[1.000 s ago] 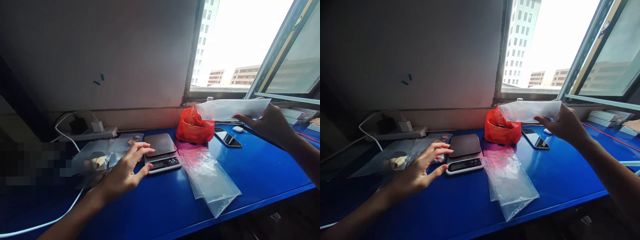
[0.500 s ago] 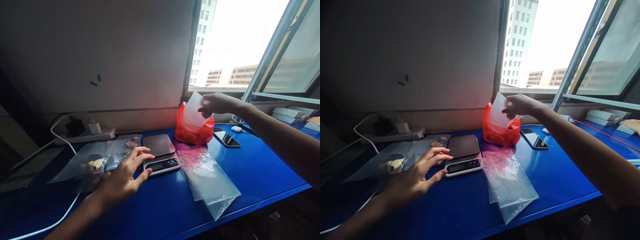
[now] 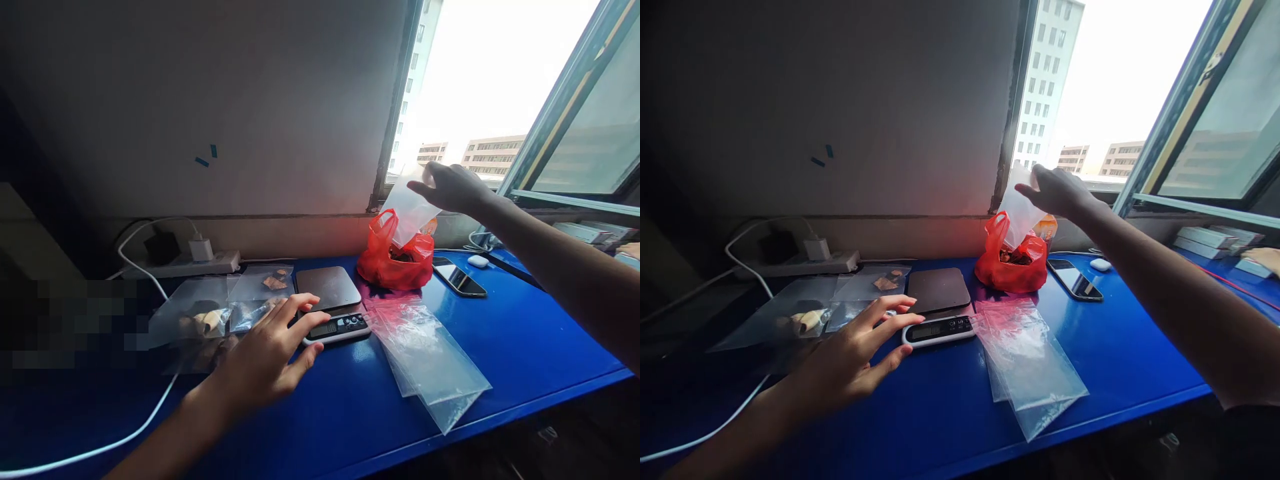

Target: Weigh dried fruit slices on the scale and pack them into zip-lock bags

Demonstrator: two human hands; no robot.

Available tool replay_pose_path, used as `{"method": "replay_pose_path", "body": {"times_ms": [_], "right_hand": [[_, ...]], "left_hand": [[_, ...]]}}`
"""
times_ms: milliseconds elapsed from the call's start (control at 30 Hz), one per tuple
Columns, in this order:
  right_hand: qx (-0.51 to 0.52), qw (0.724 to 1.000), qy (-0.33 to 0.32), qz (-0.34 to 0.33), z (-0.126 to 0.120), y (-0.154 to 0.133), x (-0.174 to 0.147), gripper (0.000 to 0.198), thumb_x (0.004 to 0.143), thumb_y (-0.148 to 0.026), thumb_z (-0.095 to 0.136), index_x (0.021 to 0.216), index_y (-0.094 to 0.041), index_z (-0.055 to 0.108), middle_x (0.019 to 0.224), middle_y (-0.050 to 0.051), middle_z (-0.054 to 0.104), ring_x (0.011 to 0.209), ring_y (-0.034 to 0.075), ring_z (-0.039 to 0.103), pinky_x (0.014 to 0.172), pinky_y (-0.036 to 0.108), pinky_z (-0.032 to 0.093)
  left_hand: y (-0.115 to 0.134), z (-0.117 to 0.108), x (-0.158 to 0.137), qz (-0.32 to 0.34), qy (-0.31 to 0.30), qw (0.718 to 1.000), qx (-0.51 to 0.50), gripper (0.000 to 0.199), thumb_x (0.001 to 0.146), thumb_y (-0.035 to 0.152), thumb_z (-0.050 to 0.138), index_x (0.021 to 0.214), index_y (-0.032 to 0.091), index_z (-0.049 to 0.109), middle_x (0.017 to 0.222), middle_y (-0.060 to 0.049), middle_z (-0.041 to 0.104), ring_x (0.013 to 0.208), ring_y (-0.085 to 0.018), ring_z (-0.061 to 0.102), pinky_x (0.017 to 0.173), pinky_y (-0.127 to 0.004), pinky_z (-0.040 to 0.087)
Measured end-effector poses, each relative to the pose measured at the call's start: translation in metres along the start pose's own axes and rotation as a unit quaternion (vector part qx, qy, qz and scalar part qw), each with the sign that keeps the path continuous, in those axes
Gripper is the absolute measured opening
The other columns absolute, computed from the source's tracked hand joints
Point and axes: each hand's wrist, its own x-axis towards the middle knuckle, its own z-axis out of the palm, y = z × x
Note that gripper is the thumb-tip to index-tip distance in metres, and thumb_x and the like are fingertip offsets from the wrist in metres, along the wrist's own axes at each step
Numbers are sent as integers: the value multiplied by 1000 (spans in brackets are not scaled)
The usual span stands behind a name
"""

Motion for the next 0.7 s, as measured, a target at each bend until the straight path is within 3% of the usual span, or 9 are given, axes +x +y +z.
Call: {"method": "replay_pose_path", "body": {"times_ms": [167, 300, 400, 433, 500, 567, 600, 667, 700], "right_hand": [[49, 998, 11, 24, 1, -11, -24, 38, 93, -40, 38, 110, -15, 61, 80, 16, 68, 62, 25, 57, 56, 33, 36], [90, 994, 39, 47, -2, 1, -41, 24, 88, -26, 44, 105, -19, 60, 78, 12, 67, 61, 20, 56, 57, 32, 39], [142, 976, 136, 92, -11, 5, -66, 20, 87, -31, 50, 102, -22, 60, 63, 5, 59, 51, 18, 51, 52, 33, 39], [183, 951, 207, 136, -14, 1, -78, 20, 86, -34, 53, 101, -23, 59, 57, 2, 54, 47, 17, 49, 49, 33, 38], [322, 857, 312, 253, -18, -17, -105, 17, 85, -41, 57, 97, -29, 59, 52, -2, 42, 39, 14, 42, 40, 31, 33], [485, 776, 250, 316, -18, -46, -134, 19, 80, -47, 67, 88, -33, 55, 52, -3, 40, 37, 13, 39, 36, 31, 30], [527, 756, 209, 329, -16, -63, -147, 21, 81, -50, 66, 85, -35, 53, 48, -3, 41, 36, 14, 38, 35, 31, 28], [613, 735, 101, 270, -8, -96, -169, 20, 85, -52, 62, 89, -39, 47, 44, -4, 41, 35, 17, 37, 34, 32, 28], [632, 733, 92, 236, -3, -110, -176, 18, 86, -51, 59, 92, -40, 46, 44, -5, 43, 35, 18, 38, 35, 32, 28]], "left_hand": [[-1, 0, -4, 18, 10, 1000, 20, 33, 91, 19, 54, 123, 24, 58, 130, -10, 54, 112, -25, 61, 94, -43, 56], [-3, 1, -3, 18, 22, 1000, 10, 34, 90, 18, 53, 123, 25, 58, 130, -9, 55, 110, -24, 62, 93, -42, 56], [-5, 0, -2, 6, 25, 999, -28, 33, 91, 16, 52, 121, 26, 59, 128, -8, 57, 112, -24, 61, 96, -41, 54], [-5, 0, -2, -8, 22, 998, -56, 32, 91, 16, 52, 121, 27, 60, 127, -7, 58, 113, -23, 61, 97, -39, 53], [-3, -1, -2, -60, 5, 987, -147, 30, 93, 24, 53, 122, 30, 60, 125, -6, 60, 110, -22, 62, 95, -35, 54], [1, 0, -1, -137, -16, 954, -266, 37, 94, 46, 53, 128, 32, 56, 123, -7, 62, 103, -23, 65, 88, -34, 57], [4, 0, 0, -172, -22, 929, -326, 50, 91, 60, 51, 132, 31, 53, 122, -9, 63, 101, -24, 65, 85, -36, 58], [9, 2, 4, -227, -28, 878, -421, 75, 82, 79, 45, 138, 29, 48, 119, -12, 65, 101, -28, 66, 85, -41, 58], [11, 3, 7, -248, -32, 858, -448, 79, 80, 82, 45, 137, 28, 49, 116, -12, 66, 102, -29, 66, 85, -42, 58]]}}
